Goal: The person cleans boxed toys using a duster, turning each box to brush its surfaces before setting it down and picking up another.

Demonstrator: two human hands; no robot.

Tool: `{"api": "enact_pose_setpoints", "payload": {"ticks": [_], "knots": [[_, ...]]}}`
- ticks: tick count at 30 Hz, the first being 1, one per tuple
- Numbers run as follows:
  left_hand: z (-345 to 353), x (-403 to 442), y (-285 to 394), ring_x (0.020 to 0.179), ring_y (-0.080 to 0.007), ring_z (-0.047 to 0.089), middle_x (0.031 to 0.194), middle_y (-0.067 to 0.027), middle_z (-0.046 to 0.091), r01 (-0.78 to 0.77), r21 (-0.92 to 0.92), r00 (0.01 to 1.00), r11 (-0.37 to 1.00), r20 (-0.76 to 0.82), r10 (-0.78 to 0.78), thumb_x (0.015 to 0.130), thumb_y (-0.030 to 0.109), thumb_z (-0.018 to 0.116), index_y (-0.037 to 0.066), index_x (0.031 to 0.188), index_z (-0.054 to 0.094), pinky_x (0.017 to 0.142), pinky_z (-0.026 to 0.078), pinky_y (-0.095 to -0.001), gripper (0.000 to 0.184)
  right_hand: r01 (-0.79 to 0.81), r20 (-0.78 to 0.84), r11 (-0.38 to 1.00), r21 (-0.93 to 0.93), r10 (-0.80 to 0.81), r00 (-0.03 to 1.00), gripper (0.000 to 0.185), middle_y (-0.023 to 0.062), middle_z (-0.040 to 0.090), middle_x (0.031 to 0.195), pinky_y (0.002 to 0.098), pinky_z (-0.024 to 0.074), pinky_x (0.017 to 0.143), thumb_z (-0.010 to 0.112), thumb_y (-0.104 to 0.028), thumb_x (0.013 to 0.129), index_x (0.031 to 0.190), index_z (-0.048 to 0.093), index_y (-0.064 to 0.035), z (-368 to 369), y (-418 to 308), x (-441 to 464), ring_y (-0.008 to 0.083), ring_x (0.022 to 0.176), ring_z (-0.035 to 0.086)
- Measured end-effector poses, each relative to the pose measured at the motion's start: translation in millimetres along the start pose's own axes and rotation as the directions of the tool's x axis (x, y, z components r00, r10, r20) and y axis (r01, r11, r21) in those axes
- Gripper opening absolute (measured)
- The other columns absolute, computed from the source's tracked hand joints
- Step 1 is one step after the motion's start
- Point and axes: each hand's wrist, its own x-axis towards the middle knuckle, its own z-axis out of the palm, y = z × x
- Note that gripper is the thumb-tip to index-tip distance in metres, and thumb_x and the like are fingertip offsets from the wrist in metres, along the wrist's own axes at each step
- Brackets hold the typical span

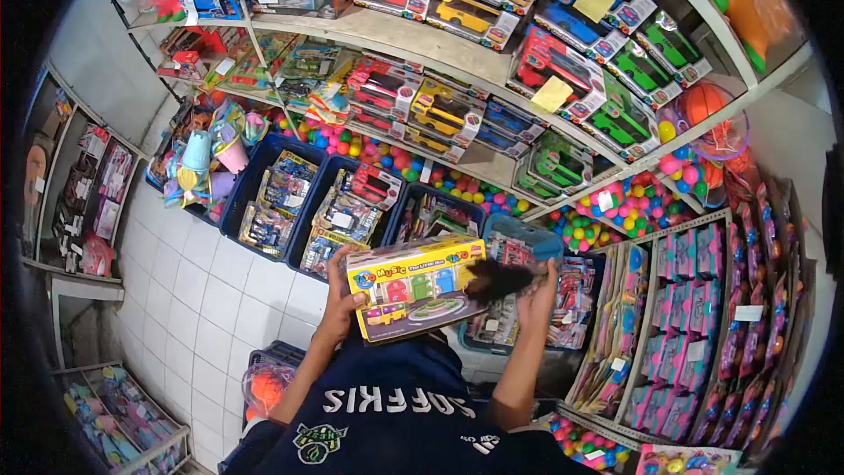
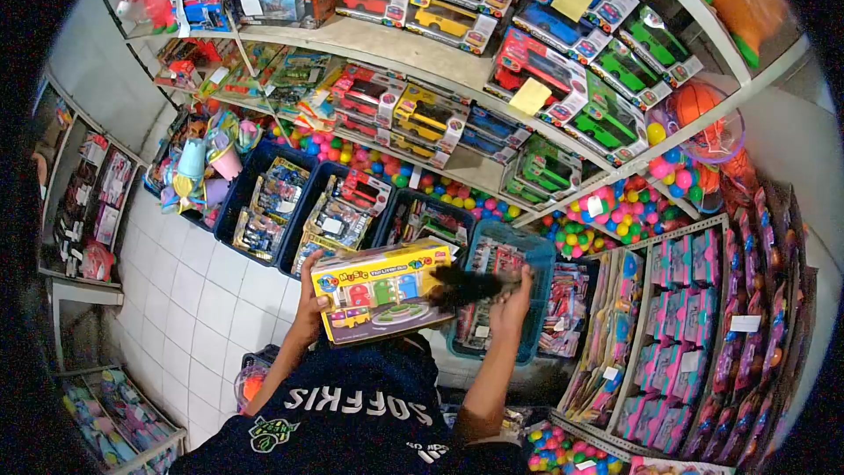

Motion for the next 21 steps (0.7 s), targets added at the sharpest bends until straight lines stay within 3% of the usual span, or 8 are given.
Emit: {"api": "enact_pose_setpoints", "payload": {"ticks": [4, 6, 10, 11, 15, 18, 19, 21], "knots": [[-42.2, 2.9, 5.1, 0.122, -0.0293, 0.049, 0.133, -0.0178, 0.04, -0.042, -0.102, 0.998, 0.994, -0.046, 0.037, 0.062, 0.043, 0.077, 0.011, 0.148, 0.022, 0.103, 0.042, -0.0383, 0.107, -0.021, 0.151, 0.991, -0.131, 0.041, 0.988, 0.029, -0.0007, 0.056, 0.083, 0.0319, 0.0475, 0.071, 0.065, -0.039, 0.09, 0.101, 0.059, -0.0131, 43.9, 18.0, -8.6, 0.0166, 0.077, 0.057], [-52.2, 2.1, 26.0, 0.121, -0.0292, 0.05, 0.133, -0.0178, 0.041, -0.035, -0.142, 0.998, 0.989, -0.053, 0.027, 0.062, 0.043, 0.077, 0.01, 0.148, 0.022, 0.102, 0.044, -0.0396, 0.107, 0.001, 0.077, 1.0, 0.005, -0.002, 0.997, 0.029, -0.0013, 0.055, 0.081, 0.0305, 0.0464, 0.068, 0.065, -0.04, 0.091, 0.102, 0.059, -0.0132, 74.3, 28.0, -17.7, 0.0139, 0.074, 0.055], [-86.1, 6.8, 50.9, 0.122, -0.0294, 0.051, 0.133, -0.018, 0.044, -0.025, -0.188, 1.0, 0.982, -0.003, 0.025, 0.06, 0.042, 0.077, 0.009, 0.148, 0.023, 0.103, 0.044, -0.0407, 0.109, -0.11, 0.139, 0.979, -0.17, 0.134, 0.981, 0.029, -0.0024, 0.054, 0.077, 0.0274, 0.0414, 0.06, 0.064, -0.043, 0.09, 0.086, 0.057, -0.0154, 99.6, 38.6, -27.6, 0.0081, 0.067, 0.05], [-94.5, 6.7, 55.0, 0.122, -0.0294, 0.051, 0.133, -0.018, 0.044, -0.034, -0.187, 0.999, 0.982, -0.003, 0.034, 0.06, 0.042, 0.077, 0.009, 0.148, 0.023, 0.103, 0.044, -0.0407, 0.109, -0.062, 0.301, 0.98, -0.191, 0.119, 0.946, 0.025, -0.0038, 0.054, 0.068, 0.023, 0.0436, 0.054, 0.063, -0.039, 0.091, 0.085, 0.054, -0.0173, 103.8, 46.5, -21.8, 0.0101, 0.057, 0.054], [-110.6, 2.9, 86.6, 0.121, -0.0279, 0.052, 0.135, -0.0158, 0.046, -0.054, -0.215, 0.998, 0.975, 0.001, 0.056, 0.056, 0.038, 0.081, 0.007, 0.149, 0.022, 0.103, 0.045, -0.0398, 0.114, -0.006, 0.198, 0.996, 0.092, -0.012, 0.98, 0.023, -0.004, 0.056, 0.072, 0.0259, 0.0472, 0.06, 0.064, -0.038, 0.091, 0.086, 0.055, -0.0166, 153.4, 67.7, -45.1, 0.0121, 0.064, 0.057], [-125.7, 3.2, 93.9, 0.12, -0.0271, 0.052, 0.134, -0.014, 0.045, -0.136, -0.182, 0.989, 0.974, 0.028, 0.143, 0.052, 0.039, 0.084, 0.007, 0.149, 0.022, 0.103, 0.044, -0.0383, 0.119, -0.054, 0.256, 0.998, -0.016, 0.056, 0.965, 0.025, -0.002, 0.055, 0.076, 0.0274, 0.0482, 0.064, 0.065, -0.037, 0.09, 0.088, 0.054, -0.0143, 162.9, 71.1, -55.3, 0.0141, 0.071, 0.058], [-132.0, 4.0, 95.9, 0.12, -0.0269, 0.052, 0.134, -0.0136, 0.045, -0.161, -0.16, 0.984, 0.974, 0.047, 0.171, 0.052, 0.04, 0.084, 0.007, 0.149, 0.021, 0.102, 0.044, -0.0377, 0.12, 0.002, 0.161, 0.999, -0.044, 0.005, 0.987, 0.026, -0.0015, 0.054, 0.078, 0.0283, 0.0483, 0.067, 0.066, -0.036, 0.09, 0.089, 0.053, -0.0135, 178.7, 71.5, -68.9, 0.0143, 0.074, 0.057], [-142.9, 2.7, 102.2, 0.125, -0.0277, 0.048, 0.138, -0.0129, 0.04, -0.216, -0.065, 0.974, 0.974, 0.048, 0.219, 0.05, 0.044, 0.087, 0.008, 0.149, 0.02, 0.104, 0.043, -0.0397, 0.125, 0.019, 0.155, 1.0, -0.024, -0.015, 0.988, 0.025, -0.0015, 0.054, 0.078, 0.0282, 0.0482, 0.068, 0.066, -0.035, 0.09, 0.091, 0.053, -0.0133, 192.3, 71.9, -83.3, 0.014, 0.075, 0.056]]}}
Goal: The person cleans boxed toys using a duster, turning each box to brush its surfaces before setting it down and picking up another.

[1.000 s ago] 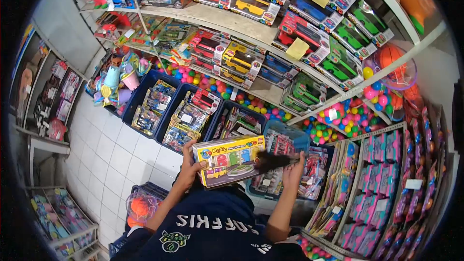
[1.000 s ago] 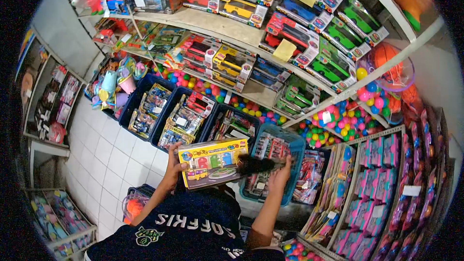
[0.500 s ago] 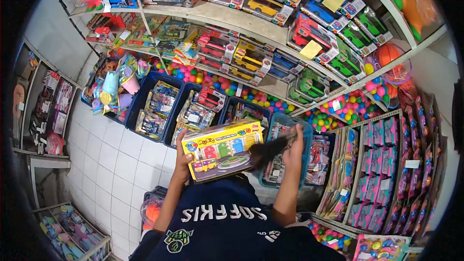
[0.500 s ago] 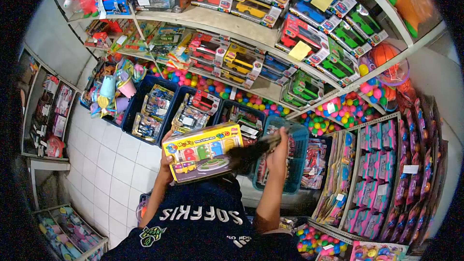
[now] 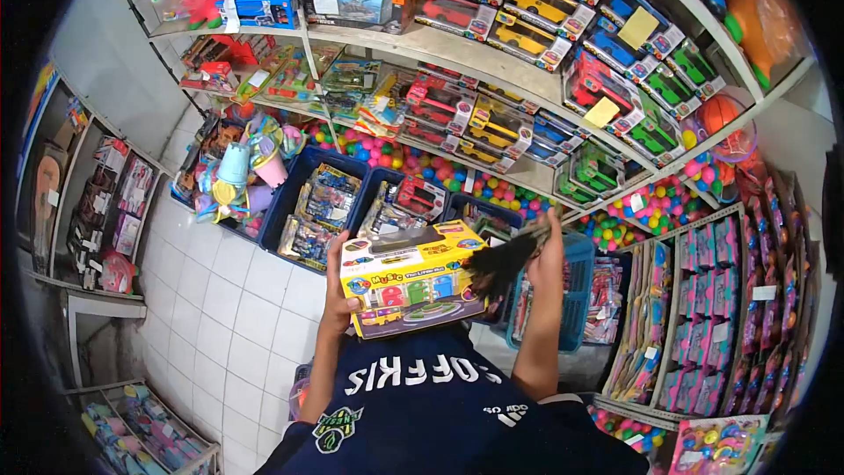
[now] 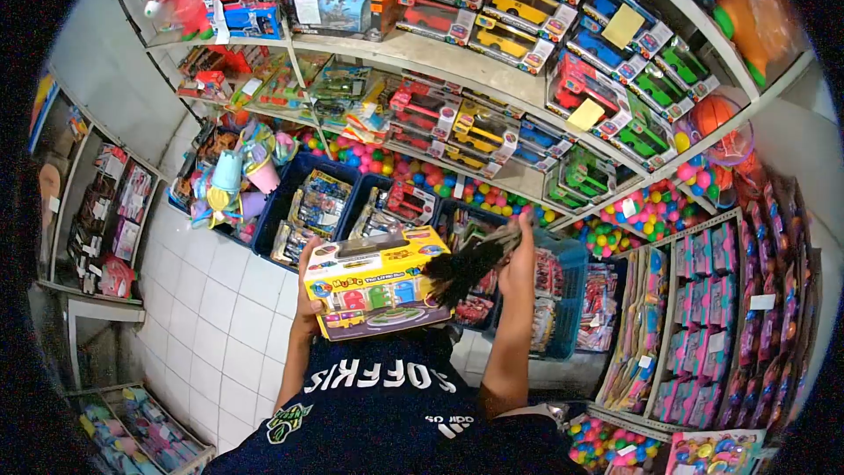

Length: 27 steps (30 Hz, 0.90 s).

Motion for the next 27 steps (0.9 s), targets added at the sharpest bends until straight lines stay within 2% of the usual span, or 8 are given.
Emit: {"api": "enact_pose_setpoints", "payload": {"ticks": [3, 5, 8, 11, 14, 19, 22, 27], "knots": [[-0.2, -1.0, 18.4, 0.131, -0.0297, 0.042, 0.145, -0.0137, 0.031, -0.03, 0.084, 1.0, 0.996, -0.006, 0.031, 0.047, 0.048, 0.088, 0.007, 0.149, 0.019, 0.107, 0.04, -0.0421, 0.129, -0.018, 0.04, 1.0, -0.004, 0.018, 0.999, 0.023, -0.0012, 0.054, 0.078, 0.0277, 0.0471, 0.069, 0.066, -0.032, 0.091, 0.094, 0.054, -0.012, -10.4, 10.4, 3.8, 0.0132, 0.074, 0.055], [1.1, 1.1, 30.3, 0.129, -0.0266, 0.041, 0.139, -0.0137, 0.035, -0.112, 0.252, 0.993, 0.961, 0.002, 0.115, 0.047, 0.048, 0.085, 0.003, 0.147, 0.021, 0.11, 0.031, -0.0369, 0.127, 0.067, 0.132, 0.993, -0.1, -0.053, 0.99, 0.023, -0.0005, 0.054, 0.078, 0.0275, 0.046, 0.066, 0.063, -0.032, 0.092, 0.093, 0.055, -0.0108, -17.1, 22.2, 9.7, 0.0127, 0.073, 0.055], [-11.3, 3.5, 42.2, 0.131, -0.0276, 0.037, 0.139, -0.0156, 0.034, -0.2, 0.501, 0.98, 0.842, 0.12, 0.162, 0.046, 0.052, 0.085, 0.0, 0.145, 0.025, 0.111, 0.026, -0.037, 0.127, 0.083, 0.087, 0.961, -0.266, -0.062, 0.994, 0.028, -0.0003, 0.054, 0.075, 0.026, 0.0429, 0.06, 0.059, -0.036, 0.095, 0.086, 0.056, -0.0099, 18.3, 27.0, -30.9, 0.0104, 0.067, 0.054], [4.2, 5.5, 68.6, 0.129, -0.0276, 0.039, 0.137, -0.0153, 0.037, -0.159, 0.541, 0.977, 0.826, 0.207, 0.053, 0.043, 0.037, 0.09, 0.0, 0.144, 0.027, 0.11, 0.029, -0.0374, 0.125, 0.079, 0.189, 0.928, -0.365, -0.009, 0.982, 0.03, -0.0005, 0.053, 0.073, 0.0249, 0.0414, 0.059, 0.058, -0.037, 0.095, 0.083, 0.056, -0.0095, 36.5, 34.7, -52.1, 0.0096, 0.066, 0.053], [1.9, 5.6, 73.5, 0.128, -0.0302, 0.042, 0.139, -0.0191, 0.04, -0.286, 0.683, 0.95, 0.673, 0.291, 0.108, 0.04, 0.033, 0.09, 0.0, 0.144, 0.03, 0.109, 0.031, -0.0395, 0.124, 0.138, 0.2, 0.933, -0.333, -0.074, 0.977, 0.032, -0.0011, 0.052, 0.069, 0.0244, 0.0388, 0.055, 0.057, -0.038, 0.096, 0.08, 0.055, -0.0104, 32.6, 50.7, -37.9, 0.0098, 0.061, 0.052], [0.5, -3.7, 81.2, 0.13, -0.0313, 0.041, 0.139, -0.0199, 0.04, -0.275, 0.678, 0.956, 0.682, 0.268, 0.119, 0.039, 0.035, 0.09, -0.002, 0.144, 0.029, 0.108, 0.032, -0.0397, 0.128, 0.042, -0.015, 0.958, -0.285, -0.048, 0.999, 0.031, -0.0047, 0.049, 0.06, 0.0227, 0.0297, 0.041, 0.057, -0.04, 0.095, 0.078, 0.054, -0.0139, 3.0, 57.9, -18.1, 0.0067, 0.044, 0.043], [-8.7, -11.4, 73.5, 0.13, -0.0315, 0.04, 0.137, -0.0193, 0.041, -0.217, 0.565, 0.967, 0.796, 0.236, 0.096, 0.039, 0.036, 0.09, -0.003, 0.144, 0.029, 0.108, 0.033, -0.0394, 0.127, -0.026, -0.075, 0.962, -0.273, 0.006, 0.997, 0.03, -0.0062, 0.045, 0.055, 0.0226, 0.0225, 0.035, 0.057, -0.041, 0.095, 0.081, 0.053, -0.0143, 6.7, 63.4, -26.7, 0.0053, 0.036, 0.033], [-1.2, -10.2, 79.0, 0.125, -0.0335, 0.044, 0.133, -0.0197, 0.044, -0.224, 0.678, 0.958, 0.7, 0.284, 0.032, 0.04, 0.036, 0.09, -0.001, 0.141, 0.033, 0.106, 0.033, -0.041, 0.122, -0.05, 0.207, 0.958, -0.283, 0.112, 0.972, 0.03, -0.0069, 0.046, 0.061, 0.0209, 0.0238, 0.04, 0.054, -0.04, 0.097, 0.08, 0.054, -0.0156, 55.8, 61.0, -79.3, 0.0031, 0.044, 0.035]]}}
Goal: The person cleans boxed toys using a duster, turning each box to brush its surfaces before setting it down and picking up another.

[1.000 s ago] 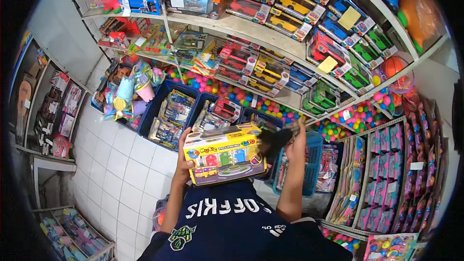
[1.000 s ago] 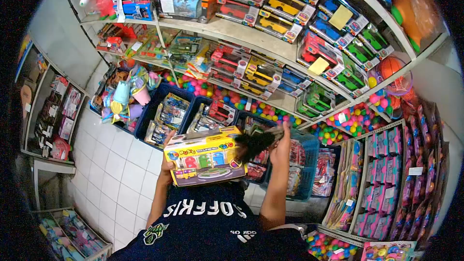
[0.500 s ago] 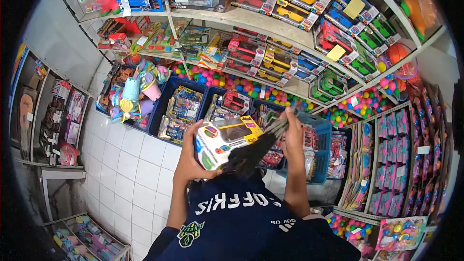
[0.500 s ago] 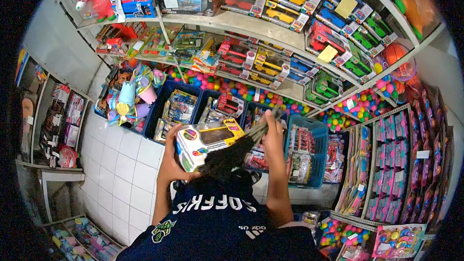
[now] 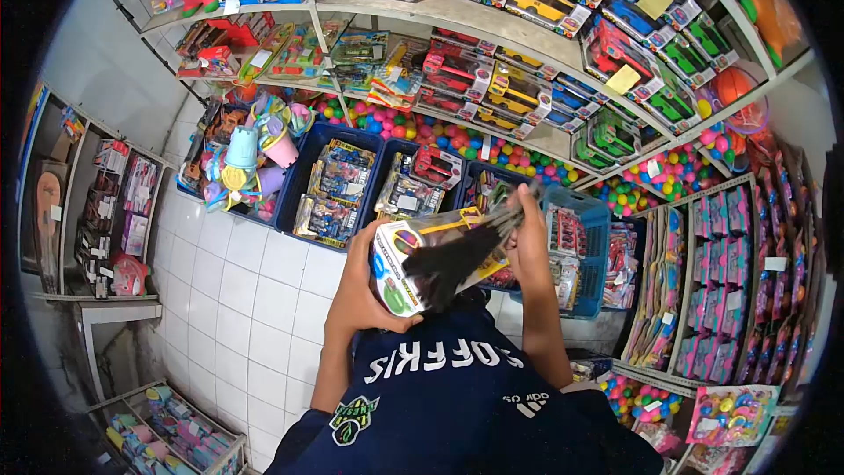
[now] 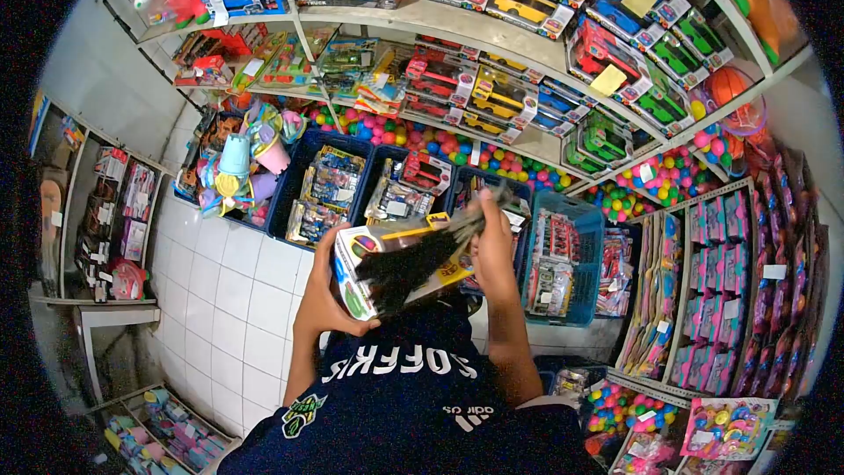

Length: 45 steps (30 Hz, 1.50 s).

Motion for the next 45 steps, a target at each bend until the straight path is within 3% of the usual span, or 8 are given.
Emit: {"api": "enact_pose_setpoints", "payload": {"ticks": [14, 19, 22, 25, 33, 36, 42, 45], "knots": [[9.5, 8.9, 12.1, 0.128, -0.038, 0.042, 0.14, -0.0262, 0.038, -0.038, 0.043, 0.991, 0.998, 0.132, 0.032, 0.038, 0.041, 0.092, 0.0, 0.151, 0.015, 0.109, 0.032, -0.0429, 0.143, 0.094, -0.033, 0.993, 0.068, -0.092, 0.995, 0.037, -0.0037, 0.042, 0.058, 0.0223, 0.0286, 0.043, 0.052, -0.045, 0.098, 0.084, 0.053, -0.0113, -3.0, 4.1, -7.2, 0.0051, 0.046, 0.035], [7.3, 5.9, 6.3, 0.126, -0.0367, 0.043, 0.137, -0.0257, 0.04, -0.008, 0.006, 0.99, 1.0, 0.141, 0.007, 0.04, 0.041, 0.09, -0.001, 0.15, 0.017, 0.109, 0.03, -0.0423, 0.139, 0.062, 0.158, 0.994, -0.093, -0.047, 0.986, 0.036, -0.0037, 0.049, 0.064, 0.0221, 0.0301, 0.044, 0.051, -0.045, 0.098, 0.087, 0.055, -0.0113, -2.3, 9.8, -11.7, 0.0047, 0.048, 0.041], [11.0, 5.5, 13.4, 0.127, -0.0374, 0.042, 0.14, -0.0243, 0.039, 0.013, -0.01, 0.987, 1.0, 0.16, -0.011, 0.039, 0.042, 0.091, -0.001, 0.149, 0.018, 0.109, 0.031, -0.043, 0.139, 0.059, -0.028, 0.998, -0.008, -0.059, 0.998, 0.041, -0.0049, 0.046, 0.062, 0.0234, 0.028, 0.045, 0.051, -0.052, 0.096, 0.085, 0.055, -0.013, 7.1, 10.9, -4.5, 0.0059, 0.046, 0.036], [14.9, 3.9, 10.0, 0.13, -0.038, 0.039, 0.144, -0.0255, 0.035, -0.012, -0.034, 0.984, 0.999, 0.175, 0.018, 0.038, 0.041, 0.092, 0.0, 0.15, 0.016, 0.11, 0.029, -0.0444, 0.141, 0.008, 0.053, 0.993, -0.116, -0.001, 0.999, 0.043, -0.0041, 0.047, 0.064, 0.024, 0.0279, 0.046, 0.051, -0.055, 0.094, 0.085, 0.054, -0.0129, -7.9, 8.0, -8.9, 0.0051, 0.049, 0.036], [18.5, 2.0, 7.1, 0.132, -0.0358, 0.038, 0.143, -0.0242, 0.036, 0.046, -0.012, 0.972, 0.999, 0.23, -0.042, 0.039, 0.039, 0.092, -0.001, 0.15, 0.017, 0.11, 0.029, -0.0414, 0.14, -0.002, -0.148, 0.998, -0.067, -0.008, 0.989, 0.033, -0.0034, 0.051, 0.066, 0.0222, 0.029, 0.044, 0.054, -0.042, 0.097, 0.084, 0.056, -0.0119, -23.7, 14.5, -15.6, 0.0058, 0.047, 0.041], [18.3, 2.1, 14.5, 0.128, -0.0355, 0.04, 0.139, -0.023, 0.039, 0.03, 0.007, 0.968, 1.0, 0.25, -0.031, 0.04, 0.035, 0.09, 0.001, 0.149, 0.022, 0.109, 0.031, -0.0418, 0.133, 0.009, 0.008, 0.987, -0.159, -0.008, 1.0, 0.042, -0.0048, 0.049, 0.066, 0.0243, 0.03, 0.047, 0.056, -0.054, 0.092, 0.083, 0.058, -0.0135, -37.6, 21.0, -18.9, 0.0057, 0.051, 0.039], [33.2, -0.2, 4.9, 0.128, -0.032, 0.041, 0.142, -0.0189, 0.037, 0.107, -0.099, 0.962, 0.989, 0.262, -0.078, 0.037, 0.033, 0.091, 0.0, 0.148, 0.025, 0.11, 0.031, -0.0401, 0.134, 0.066, -0.308, 0.998, 0.008, -0.06, 0.949, 0.031, -0.0061, 0.05, 0.062, 0.0218, 0.0276, 0.041, 0.059, -0.044, 0.093, 0.083, 0.055, -0.0148, -78.6, 39.7, 1.8, 0.0045, 0.045, 0.041], [33.4, 2.1, 0.1, 0.121, -0.026, 0.05, 0.134, -0.0162, 0.045, 0.079, -0.126, 0.961, 0.989, 0.275, -0.042, 0.038, 0.026, 0.095, 0.002, 0.151, 0.015, 0.104, 0.041, -0.0383, 0.14, -0.064, -0.228, 0.998, -0.01, 0.06, 0.972, 0.029, -0.0063, 0.047, 0.061, 0.0228, 0.0286, 0.043, 0.06, -0.043, 0.093, 0.086, 0.056, -0.0146, -100.3, 40.8, -8.6, 0.005, 0.045, 0.04]]}}
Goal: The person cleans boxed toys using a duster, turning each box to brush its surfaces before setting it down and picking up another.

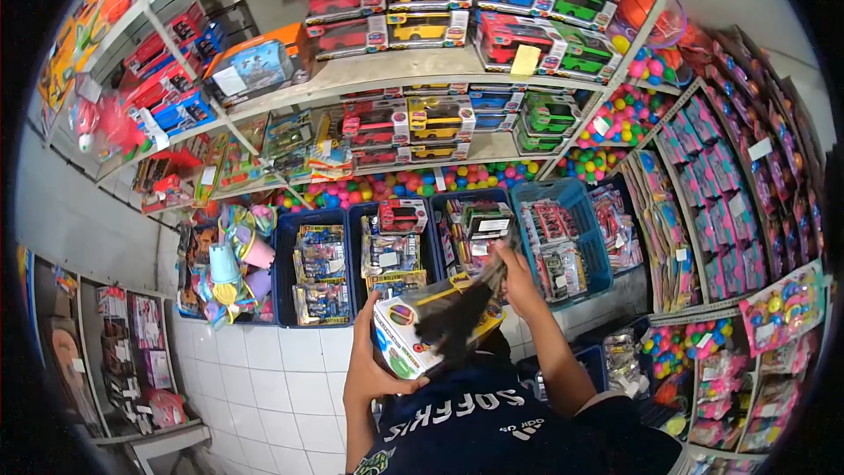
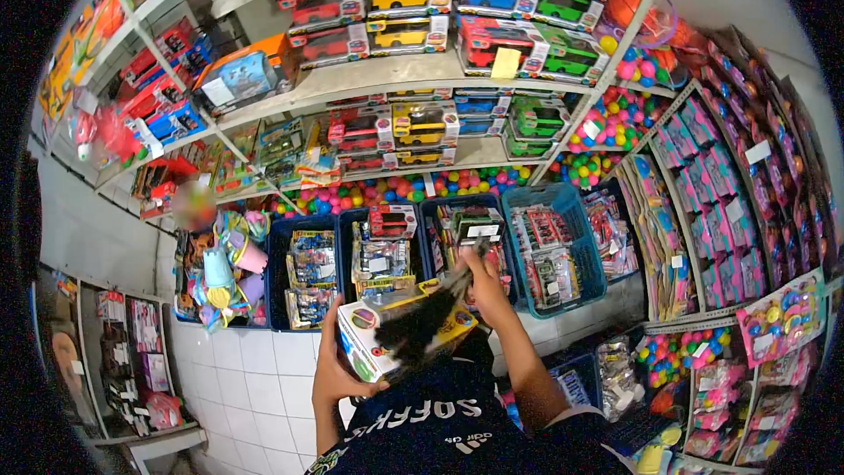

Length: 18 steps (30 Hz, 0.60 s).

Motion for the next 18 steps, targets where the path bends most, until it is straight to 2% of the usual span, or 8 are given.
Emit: {"api": "enact_pose_setpoints", "payload": {"ticks": [4, 6, 7, 9, 12, 15, 16, 18], "knots": [[9.5, 17.7, 20.9, 0.123, -0.0281, 0.049, 0.137, -0.0185, 0.04, 0.099, -0.26, 0.995, 0.961, 0.006, -0.101, 0.039, 0.02, 0.092, 0.002, 0.151, 0.013, 0.103, 0.042, -0.0402, 0.138, 0.115, -0.277, 0.982, 0.151, -0.07, 0.958, 0.033, -0.0062, 0.044, 0.063, 0.025, 0.031, 0.045, 0.061, -0.045, 0.092, 0.084, 0.052, -0.0144, -27.3, 11.2, 14.9, 0.007, 0.047, 0.039], [12.3, 28.2, 15.3, 0.124, -0.0294, 0.048, 0.136, -0.0191, 0.041, 0.088, -0.298, 0.996, 0.951, 0.014, -0.088, 0.039, 0.018, 0.093, 0.003, 0.151, 0.012, 0.104, 0.043, -0.042, 0.138, 0.032, -0.212, 0.98, 0.198, 0.01, 0.977, 0.033, -0.0062, 0.044, 0.063, 0.0252, 0.0312, 0.046, 0.06, -0.046, 0.092, 0.083, 0.052, -0.0144, -49.6, 15.4, 10.9, 0.0072, 0.048, 0.039], [14.3, 35.2, 19.0, 0.124, -0.0301, 0.048, 0.136, -0.0193, 0.04, 0.098, -0.295, 0.995, 0.95, 0.028, -0.094, 0.04, 0.017, 0.093, 0.004, 0.151, 0.012, 0.105, 0.042, -0.0431, 0.138, -0.056, -0.122, 0.972, 0.229, 0.086, 0.989, 0.034, -0.0062, 0.043, 0.063, 0.0254, 0.0315, 0.046, 0.06, -0.046, 0.092, 0.083, 0.051, -0.0145, -56.9, 15.6, 8.9, 0.0073, 0.048, 0.039], [20.0, 48.3, 19.4, 0.124, -0.0301, 0.048, 0.137, -0.0191, 0.04, 0.142, -0.293, 0.989, 0.946, 0.074, -0.126, 0.04, 0.017, 0.093, 0.003, 0.151, 0.013, 0.105, 0.042, -0.0439, 0.137, -0.058, -0.165, 0.977, 0.207, 0.094, 0.982, 0.034, -0.0052, 0.043, 0.062, 0.0251, 0.0308, 0.045, 0.06, -0.046, 0.091, 0.082, 0.051, -0.0148, -72.3, 19.3, -0.1, 0.0072, 0.047, 0.038], [32.3, 68.5, 14.8, 0.126, -0.0291, 0.046, 0.138, -0.0189, 0.039, 0.08, -0.138, 0.988, 0.987, 0.142, -0.06, 0.039, 0.016, 0.092, 0.002, 0.151, 0.015, 0.107, 0.039, -0.0412, 0.136, 0.158, -0.419, 0.961, 0.228, -0.05, 0.907, 0.031, -0.0042, 0.044, 0.063, 0.0251, 0.0286, 0.043, 0.062, -0.043, 0.091, 0.087, 0.051, -0.0152, -101.3, 25.9, -0.9, 0.0074, 0.047, 0.038], [59.6, 85.7, 27.2, 0.126, -0.0289, 0.045, 0.138, -0.0192, 0.039, 0.116, -0.161, 0.983, 0.98, 0.158, -0.091, 0.039, 0.018, 0.092, 0.001, 0.151, 0.015, 0.106, 0.038, -0.0402, 0.137, 0.136, -0.416, 0.918, 0.374, 0.035, 0.909, 0.029, -0.0042, 0.046, 0.064, 0.0246, 0.029, 0.044, 0.063, -0.042, 0.09, 0.09, 0.051, -0.0158, -142.7, 29.2, -3.3, 0.0075, 0.049, 0.039], [71.1, 90.3, 33.8, 0.122, -0.0279, 0.048, 0.135, -0.0174, 0.042, 0.128, -0.148, 0.986, 0.981, 0.128, -0.109, 0.04, 0.032, 0.092, 0.001, 0.151, 0.016, 0.105, 0.039, -0.0398, 0.137, 0.099, -0.35, 0.912, 0.399, 0.052, 0.935, 0.028, -0.0044, 0.047, 0.065, 0.0246, 0.0306, 0.046, 0.064, -0.042, 0.089, 0.088, 0.053, -0.0164, -146.7, 13.6, -14.5, 0.0079, 0.051, 0.04], [87.1, 100.6, 41.3, 0.122, -0.0282, 0.048, 0.135, -0.0175, 0.043, 0.129, -0.142, 0.984, 0.981, 0.144, -0.108, 0.04, 0.033, 0.092, 0.0, 0.151, 0.017, 0.105, 0.04, -0.0403, 0.138, 0.112, -0.504, 0.921, 0.373, 0.1, 0.858, 0.028, -0.0046, 0.049, 0.066, 0.0247, 0.0319, 0.047, 0.064, -0.043, 0.089, 0.086, 0.055, -0.0163, -147.4, -10.5, -15.6, 0.008, 0.052, 0.042]]}}
